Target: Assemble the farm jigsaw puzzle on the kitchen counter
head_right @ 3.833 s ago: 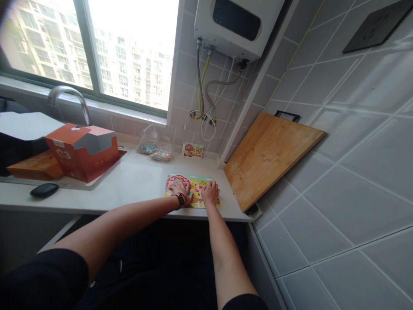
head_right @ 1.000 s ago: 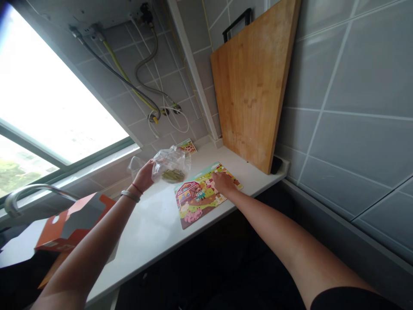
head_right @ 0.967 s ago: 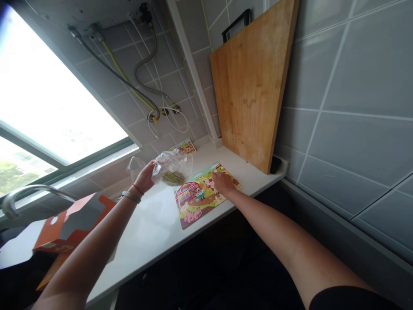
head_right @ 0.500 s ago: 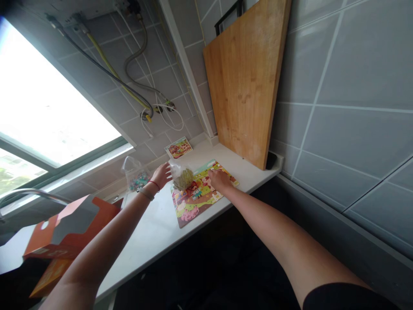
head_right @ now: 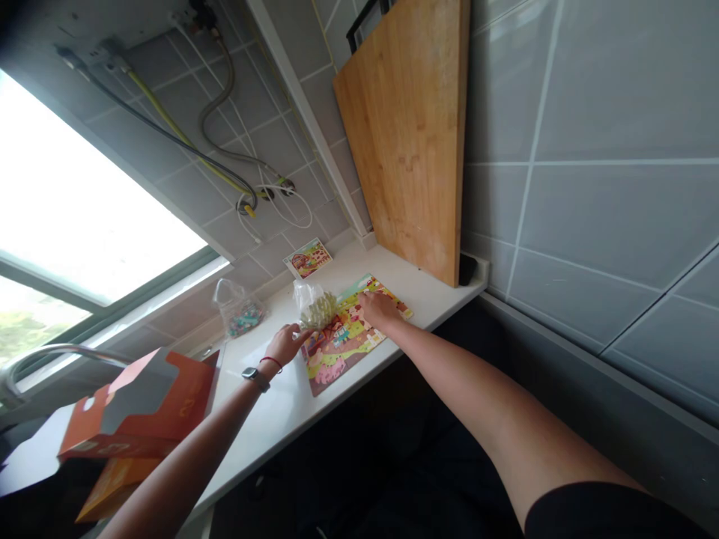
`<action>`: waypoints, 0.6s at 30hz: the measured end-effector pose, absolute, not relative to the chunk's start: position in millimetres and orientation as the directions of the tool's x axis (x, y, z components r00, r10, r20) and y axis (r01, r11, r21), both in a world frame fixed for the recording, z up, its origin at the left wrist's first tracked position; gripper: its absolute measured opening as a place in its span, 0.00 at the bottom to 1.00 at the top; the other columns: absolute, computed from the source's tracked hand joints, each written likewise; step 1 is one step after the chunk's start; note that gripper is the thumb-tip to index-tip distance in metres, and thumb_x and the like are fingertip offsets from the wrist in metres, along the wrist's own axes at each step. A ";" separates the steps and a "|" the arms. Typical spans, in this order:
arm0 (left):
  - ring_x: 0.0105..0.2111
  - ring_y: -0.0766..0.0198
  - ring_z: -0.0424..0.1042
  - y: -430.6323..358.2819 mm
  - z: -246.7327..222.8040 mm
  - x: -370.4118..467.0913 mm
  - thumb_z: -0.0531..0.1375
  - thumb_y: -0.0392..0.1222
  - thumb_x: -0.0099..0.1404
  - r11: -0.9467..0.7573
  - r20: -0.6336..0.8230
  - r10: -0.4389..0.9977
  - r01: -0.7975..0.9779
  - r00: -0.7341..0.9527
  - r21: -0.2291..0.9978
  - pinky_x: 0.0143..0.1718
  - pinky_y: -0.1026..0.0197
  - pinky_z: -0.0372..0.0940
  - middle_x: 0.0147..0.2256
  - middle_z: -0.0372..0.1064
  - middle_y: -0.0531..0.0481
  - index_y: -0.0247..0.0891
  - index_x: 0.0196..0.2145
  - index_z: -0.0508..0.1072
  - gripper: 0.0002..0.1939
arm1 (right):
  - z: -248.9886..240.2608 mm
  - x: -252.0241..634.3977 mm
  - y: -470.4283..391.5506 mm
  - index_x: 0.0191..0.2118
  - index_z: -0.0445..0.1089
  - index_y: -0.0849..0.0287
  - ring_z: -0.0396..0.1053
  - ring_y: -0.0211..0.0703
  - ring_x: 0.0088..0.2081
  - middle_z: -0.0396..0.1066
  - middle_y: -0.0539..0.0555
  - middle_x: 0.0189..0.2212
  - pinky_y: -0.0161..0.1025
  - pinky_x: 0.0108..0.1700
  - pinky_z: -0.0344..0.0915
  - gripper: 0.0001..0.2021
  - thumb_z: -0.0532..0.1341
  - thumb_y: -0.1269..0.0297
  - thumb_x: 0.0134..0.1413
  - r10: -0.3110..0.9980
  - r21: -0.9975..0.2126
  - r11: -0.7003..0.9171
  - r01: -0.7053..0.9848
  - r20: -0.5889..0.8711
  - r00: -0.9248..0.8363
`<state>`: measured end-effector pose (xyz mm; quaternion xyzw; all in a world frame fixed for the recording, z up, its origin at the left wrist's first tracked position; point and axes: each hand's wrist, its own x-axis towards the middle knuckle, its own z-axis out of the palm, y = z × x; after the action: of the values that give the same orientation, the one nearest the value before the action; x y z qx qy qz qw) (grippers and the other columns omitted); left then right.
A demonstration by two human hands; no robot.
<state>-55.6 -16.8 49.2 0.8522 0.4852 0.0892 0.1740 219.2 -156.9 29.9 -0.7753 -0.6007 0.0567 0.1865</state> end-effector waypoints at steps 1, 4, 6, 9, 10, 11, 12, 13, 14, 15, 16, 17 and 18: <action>0.50 0.49 0.77 -15.3 51.4 -54.2 0.64 0.58 0.71 -0.482 -0.028 0.851 0.801 0.525 0.354 0.54 0.45 0.71 0.48 0.77 0.39 0.35 0.46 0.77 0.21 | 30.4 219.0 -157.2 0.52 0.74 0.60 0.76 0.53 0.50 0.79 0.63 0.49 0.42 0.49 0.65 0.18 0.51 0.77 0.66 0.953 -0.359 -0.209 0.910 0.136 0.273; 0.43 0.59 0.77 -9.4 67.1 -47.2 0.62 0.52 0.76 -0.530 -0.040 0.823 0.792 0.566 0.302 0.48 0.50 0.75 0.45 0.76 0.45 0.35 0.48 0.76 0.16 | 33.1 218.4 -159.0 0.52 0.74 0.60 0.76 0.53 0.50 0.79 0.63 0.49 0.41 0.48 0.65 0.18 0.51 0.76 0.67 0.952 -0.359 -0.211 0.909 0.136 0.275; 0.38 0.61 0.77 -4.6 85.3 -43.2 0.61 0.52 0.76 -0.567 -0.022 0.803 0.775 0.595 0.279 0.43 0.54 0.74 0.42 0.77 0.47 0.35 0.46 0.76 0.16 | 35.1 218.2 -160.2 0.52 0.74 0.60 0.76 0.53 0.50 0.79 0.63 0.49 0.41 0.47 0.65 0.17 0.51 0.76 0.67 0.952 -0.359 -0.211 0.909 0.136 0.274; 0.36 0.59 0.78 3.1 120.7 -40.0 0.54 0.54 0.78 -0.626 0.068 0.774 0.744 0.629 0.234 0.38 0.60 0.67 0.32 0.78 0.49 0.40 0.33 0.76 0.20 | 36.8 218.2 -161.1 0.52 0.74 0.60 0.76 0.52 0.50 0.79 0.63 0.49 0.40 0.48 0.65 0.17 0.52 0.77 0.67 0.953 -0.358 -0.213 0.909 0.130 0.274; 0.36 0.58 0.78 5.6 133.2 -39.3 0.52 0.55 0.77 -0.642 0.106 0.764 0.735 0.636 0.219 0.36 0.61 0.64 0.32 0.79 0.49 0.42 0.31 0.75 0.22 | 36.8 218.2 -161.1 0.52 0.74 0.60 0.76 0.52 0.50 0.79 0.63 0.49 0.40 0.48 0.65 0.17 0.51 0.77 0.67 0.953 -0.359 -0.214 0.909 0.128 0.275; 0.35 0.58 0.77 7.9 145.3 -38.3 0.50 0.55 0.76 -0.658 0.143 0.752 0.725 0.643 0.202 0.35 0.61 0.62 0.31 0.79 0.48 0.42 0.30 0.74 0.22 | 36.6 218.3 -161.0 0.52 0.74 0.60 0.76 0.52 0.50 0.79 0.63 0.49 0.41 0.48 0.65 0.17 0.51 0.76 0.67 0.953 -0.359 -0.215 0.908 0.127 0.275; 0.34 0.58 0.76 9.9 156.8 -37.1 0.50 0.56 0.75 -0.672 0.173 0.740 0.717 0.649 0.183 0.34 0.61 0.60 0.31 0.78 0.48 0.43 0.29 0.72 0.23 | 36.2 218.4 -160.9 0.52 0.74 0.60 0.76 0.53 0.50 0.79 0.63 0.49 0.41 0.48 0.65 0.17 0.51 0.76 0.67 0.953 -0.360 -0.216 0.908 0.126 0.276; 0.33 0.58 0.74 11.7 167.3 -35.5 0.49 0.57 0.74 -0.683 0.202 0.730 0.713 0.653 0.161 0.33 0.61 0.58 0.30 0.77 0.47 0.43 0.28 0.71 0.23 | 35.7 218.4 -160.7 0.52 0.74 0.60 0.76 0.53 0.50 0.79 0.63 0.49 0.41 0.48 0.66 0.18 0.51 0.76 0.67 0.953 -0.361 -0.216 0.907 0.126 0.276; 0.31 0.58 0.72 13.2 176.9 -33.6 0.49 0.57 0.73 -0.691 0.228 0.719 0.710 0.657 0.136 0.32 0.60 0.56 0.29 0.76 0.47 0.43 0.26 0.70 0.23 | 35.2 218.5 -160.6 0.52 0.74 0.60 0.76 0.53 0.50 0.79 0.63 0.49 0.42 0.48 0.66 0.18 0.50 0.76 0.67 0.953 -0.362 -0.215 0.907 0.126 0.276; 0.30 0.58 0.69 14.5 185.7 -31.3 0.49 0.58 0.73 -0.698 0.250 0.709 0.707 0.659 0.113 0.31 0.60 0.54 0.27 0.74 0.47 0.43 0.26 0.68 0.23 | 34.7 218.5 -160.4 0.52 0.74 0.60 0.76 0.53 0.50 0.79 0.64 0.49 0.42 0.48 0.66 0.18 0.50 0.77 0.67 0.953 -0.363 -0.213 0.907 0.127 0.275; 0.29 0.58 0.67 15.7 193.7 -28.9 0.49 0.58 0.72 -0.702 0.272 0.700 0.707 0.660 0.091 0.31 0.59 0.53 0.26 0.72 0.47 0.43 0.25 0.67 0.23 | 34.3 218.6 -160.3 0.52 0.74 0.60 0.76 0.53 0.50 0.79 0.64 0.49 0.42 0.48 0.66 0.18 0.50 0.77 0.67 0.953 -0.363 -0.212 0.907 0.128 0.274; 0.28 0.59 0.65 16.9 201.2 -26.6 0.49 0.58 0.72 -0.704 0.293 0.692 0.707 0.660 0.072 0.30 0.59 0.51 0.25 0.70 0.47 0.43 0.25 0.66 0.23 | 34.1 218.6 -160.3 0.52 0.74 0.60 0.76 0.54 0.50 0.79 0.64 0.49 0.42 0.48 0.66 0.18 0.50 0.77 0.67 0.953 -0.363 -0.211 0.908 0.130 0.273; 0.27 0.59 0.63 18.1 208.4 -24.5 0.49 0.57 0.72 -0.705 0.315 0.684 0.707 0.657 0.055 0.30 0.59 0.50 0.25 0.68 0.48 0.42 0.24 0.66 0.23 | 34.0 218.6 -160.3 0.52 0.74 0.60 0.76 0.54 0.50 0.79 0.64 0.49 0.42 0.48 0.66 0.18 0.50 0.77 0.66 0.953 -0.362 -0.210 0.908 0.132 0.273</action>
<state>-24.5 18.1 208.4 0.9096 0.3825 0.1579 -0.0363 218.6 -160.3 34.0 -0.7755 -0.6001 0.0595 0.1872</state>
